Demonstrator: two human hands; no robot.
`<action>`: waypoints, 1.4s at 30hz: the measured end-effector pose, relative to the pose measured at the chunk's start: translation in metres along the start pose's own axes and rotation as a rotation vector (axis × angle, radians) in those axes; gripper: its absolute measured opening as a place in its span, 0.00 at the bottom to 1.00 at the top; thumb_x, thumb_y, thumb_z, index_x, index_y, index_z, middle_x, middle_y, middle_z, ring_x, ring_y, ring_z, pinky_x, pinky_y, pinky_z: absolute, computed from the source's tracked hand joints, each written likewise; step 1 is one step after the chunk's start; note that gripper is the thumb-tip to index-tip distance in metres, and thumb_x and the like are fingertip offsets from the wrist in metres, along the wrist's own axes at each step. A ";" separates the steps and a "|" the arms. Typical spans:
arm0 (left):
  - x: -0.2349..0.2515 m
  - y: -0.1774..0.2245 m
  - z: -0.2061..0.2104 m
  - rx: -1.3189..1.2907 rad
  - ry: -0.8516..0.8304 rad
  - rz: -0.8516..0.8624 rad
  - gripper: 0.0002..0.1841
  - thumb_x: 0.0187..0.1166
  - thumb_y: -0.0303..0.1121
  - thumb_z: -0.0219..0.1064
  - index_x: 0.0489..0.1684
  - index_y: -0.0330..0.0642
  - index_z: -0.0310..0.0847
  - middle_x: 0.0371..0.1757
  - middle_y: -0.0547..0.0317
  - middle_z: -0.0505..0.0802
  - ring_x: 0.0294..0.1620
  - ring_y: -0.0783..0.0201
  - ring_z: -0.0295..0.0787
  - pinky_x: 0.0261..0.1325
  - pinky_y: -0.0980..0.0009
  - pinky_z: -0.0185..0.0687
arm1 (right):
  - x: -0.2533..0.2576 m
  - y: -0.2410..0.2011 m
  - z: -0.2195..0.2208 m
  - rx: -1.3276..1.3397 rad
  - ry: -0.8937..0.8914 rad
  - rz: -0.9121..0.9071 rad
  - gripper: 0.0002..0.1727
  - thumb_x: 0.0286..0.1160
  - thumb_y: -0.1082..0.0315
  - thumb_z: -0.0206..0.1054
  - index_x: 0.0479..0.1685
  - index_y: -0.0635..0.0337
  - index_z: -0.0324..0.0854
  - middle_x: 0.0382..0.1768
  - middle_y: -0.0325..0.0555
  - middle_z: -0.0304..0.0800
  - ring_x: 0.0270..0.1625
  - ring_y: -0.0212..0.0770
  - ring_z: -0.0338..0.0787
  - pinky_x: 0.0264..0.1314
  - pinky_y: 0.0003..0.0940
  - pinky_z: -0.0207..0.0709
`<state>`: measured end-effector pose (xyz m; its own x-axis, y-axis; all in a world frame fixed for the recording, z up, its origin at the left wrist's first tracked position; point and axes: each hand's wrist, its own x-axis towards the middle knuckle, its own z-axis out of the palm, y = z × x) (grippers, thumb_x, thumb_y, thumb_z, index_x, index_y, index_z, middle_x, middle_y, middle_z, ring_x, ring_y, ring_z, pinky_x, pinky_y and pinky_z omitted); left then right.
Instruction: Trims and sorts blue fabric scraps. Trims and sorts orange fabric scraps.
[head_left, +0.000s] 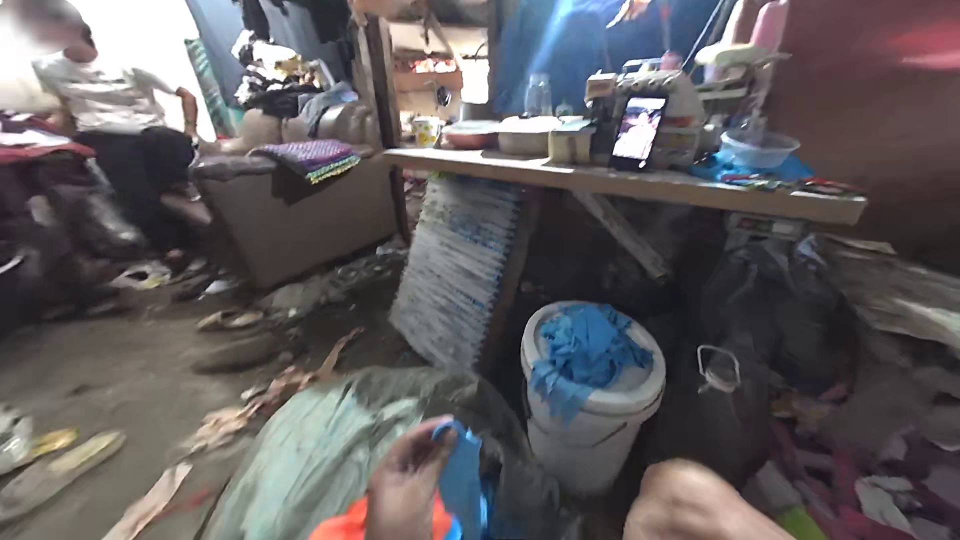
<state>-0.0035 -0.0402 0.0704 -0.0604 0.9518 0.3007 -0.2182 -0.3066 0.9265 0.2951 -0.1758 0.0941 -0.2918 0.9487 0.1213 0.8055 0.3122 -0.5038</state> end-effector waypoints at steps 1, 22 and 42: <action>0.000 0.003 0.004 -0.058 -0.001 0.027 0.11 0.71 0.14 0.68 0.41 0.41 0.90 0.38 0.74 0.96 0.39 0.79 0.92 0.48 0.78 0.90 | 0.026 -0.007 0.010 0.096 0.103 -0.119 0.17 0.75 0.67 0.72 0.61 0.62 0.88 0.55 0.58 0.92 0.60 0.57 0.91 0.66 0.57 0.82; 0.021 -0.019 -0.035 0.048 -0.146 -0.009 0.27 0.69 0.47 0.78 0.58 0.36 0.81 0.43 0.66 0.93 0.45 0.74 0.91 0.53 0.75 0.88 | 0.231 -0.127 -0.020 0.878 0.075 -0.304 0.08 0.69 0.83 0.65 0.43 0.68 0.86 0.34 0.37 0.89 0.33 0.22 0.86 0.39 0.20 0.83; 0.020 -0.037 -0.046 -0.158 -0.238 -0.072 0.17 0.73 0.45 0.77 0.49 0.43 0.84 0.40 0.63 0.94 0.40 0.71 0.92 0.48 0.73 0.90 | 0.264 -0.149 -0.061 0.895 0.423 -0.296 0.09 0.70 0.85 0.65 0.44 0.68 0.87 0.32 0.41 0.90 0.32 0.25 0.88 0.37 0.23 0.85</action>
<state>-0.0412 -0.0097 0.0317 0.1864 0.9365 0.2971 -0.3633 -0.2153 0.9065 0.1296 0.0316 0.2530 -0.0712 0.8335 0.5480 0.0016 0.5495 -0.8355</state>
